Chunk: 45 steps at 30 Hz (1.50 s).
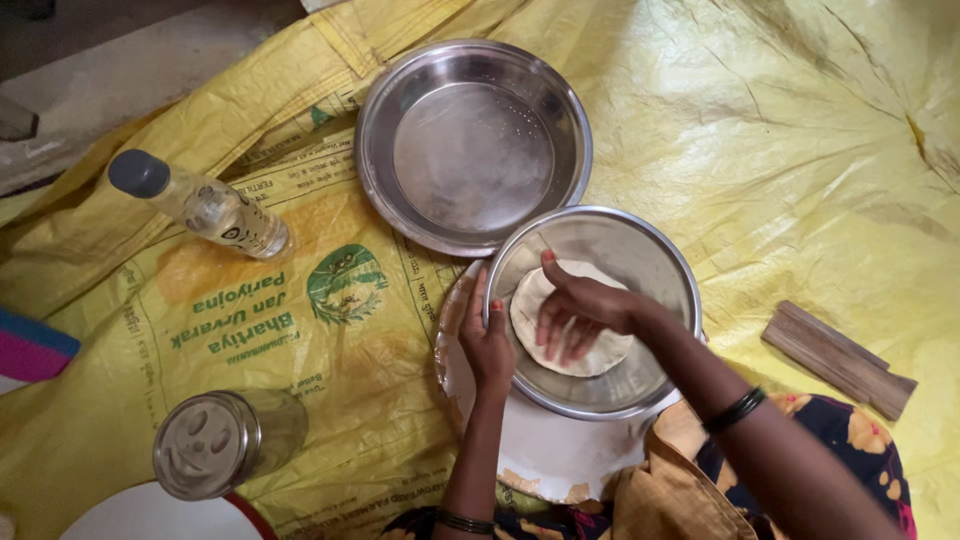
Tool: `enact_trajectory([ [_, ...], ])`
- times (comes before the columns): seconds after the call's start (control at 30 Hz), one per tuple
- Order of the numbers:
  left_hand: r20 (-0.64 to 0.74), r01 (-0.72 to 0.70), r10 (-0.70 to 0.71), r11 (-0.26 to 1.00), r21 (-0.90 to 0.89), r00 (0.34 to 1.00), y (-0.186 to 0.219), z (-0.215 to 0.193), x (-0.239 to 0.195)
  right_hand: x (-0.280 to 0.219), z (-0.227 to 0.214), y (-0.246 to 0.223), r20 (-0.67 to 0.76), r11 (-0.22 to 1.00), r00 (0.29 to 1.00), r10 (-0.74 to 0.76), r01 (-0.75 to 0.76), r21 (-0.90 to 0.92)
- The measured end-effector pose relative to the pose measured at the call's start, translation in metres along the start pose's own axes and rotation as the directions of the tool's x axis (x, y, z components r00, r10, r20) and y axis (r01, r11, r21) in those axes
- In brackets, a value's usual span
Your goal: The person kneads a large ball of dough in a metal bowl, then portions it into small balls and rolls them between their palms. The dough is handled by hand throughout the process.
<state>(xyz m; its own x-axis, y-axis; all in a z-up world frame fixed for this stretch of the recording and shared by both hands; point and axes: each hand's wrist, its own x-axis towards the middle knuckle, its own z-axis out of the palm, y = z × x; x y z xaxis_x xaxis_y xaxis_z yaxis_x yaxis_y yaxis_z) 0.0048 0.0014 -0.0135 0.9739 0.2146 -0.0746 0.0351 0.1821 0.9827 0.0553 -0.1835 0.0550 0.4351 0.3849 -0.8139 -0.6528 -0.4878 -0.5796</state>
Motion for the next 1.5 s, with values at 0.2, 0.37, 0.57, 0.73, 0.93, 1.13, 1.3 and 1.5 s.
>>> enact_trajectory([
  [0.2, -0.018, 0.083, -0.082, 0.996, 0.041, 0.996, -0.011, -0.008, -0.001, 0.035, 0.038, -0.005, -0.167, 0.983, 0.986, 0.019, 0.012, 0.183],
  [0.37, -0.014, 0.01, -0.01, 1.0, -0.017, 1.0, -0.008, -0.002, 0.006, -0.004, 0.002, -0.01, -0.192, 0.96, 0.954, -0.23, 0.255, 0.116],
  [0.57, 0.015, -0.098, 0.1, 0.991, -0.088, 0.995, -0.012, 0.001, 0.007, 0.008, 0.035, 0.032, -0.424, 0.449, 0.316, -0.849, 0.006, -0.894],
  [0.73, 0.002, -0.094, 0.094, 0.995, 0.041, 0.996, -0.006, 0.0, 0.005, 0.026, -0.005, 0.035, -0.333, 0.615, 0.743, -0.58, 0.132, -0.777],
  [0.93, 0.02, -0.083, 0.083, 0.997, 0.008, 0.996, -0.004, 0.001, 0.008, 0.023, 0.005, 0.028, -0.197, 0.244, 0.716, -0.669, -0.039, -0.969],
  [1.13, 0.013, -0.059, 0.058, 0.992, 0.111, 0.998, 0.011, 0.001, 0.002, 0.015, 0.049, 0.009, -0.401, 0.713, 0.807, -0.434, 0.035, -0.7],
  [1.3, -0.042, 0.232, -0.236, 0.97, -0.069, 0.971, 0.02, 0.005, 0.004, 0.017, 0.065, 0.012, -0.08, 0.129, 0.439, -0.895, 0.082, -0.988],
  [1.5, -0.001, -0.069, 0.069, 0.995, 0.073, 0.998, 0.013, 0.005, 0.004, 0.016, 0.012, 0.048, -0.231, 0.755, 0.785, -0.575, 0.399, -0.521],
])
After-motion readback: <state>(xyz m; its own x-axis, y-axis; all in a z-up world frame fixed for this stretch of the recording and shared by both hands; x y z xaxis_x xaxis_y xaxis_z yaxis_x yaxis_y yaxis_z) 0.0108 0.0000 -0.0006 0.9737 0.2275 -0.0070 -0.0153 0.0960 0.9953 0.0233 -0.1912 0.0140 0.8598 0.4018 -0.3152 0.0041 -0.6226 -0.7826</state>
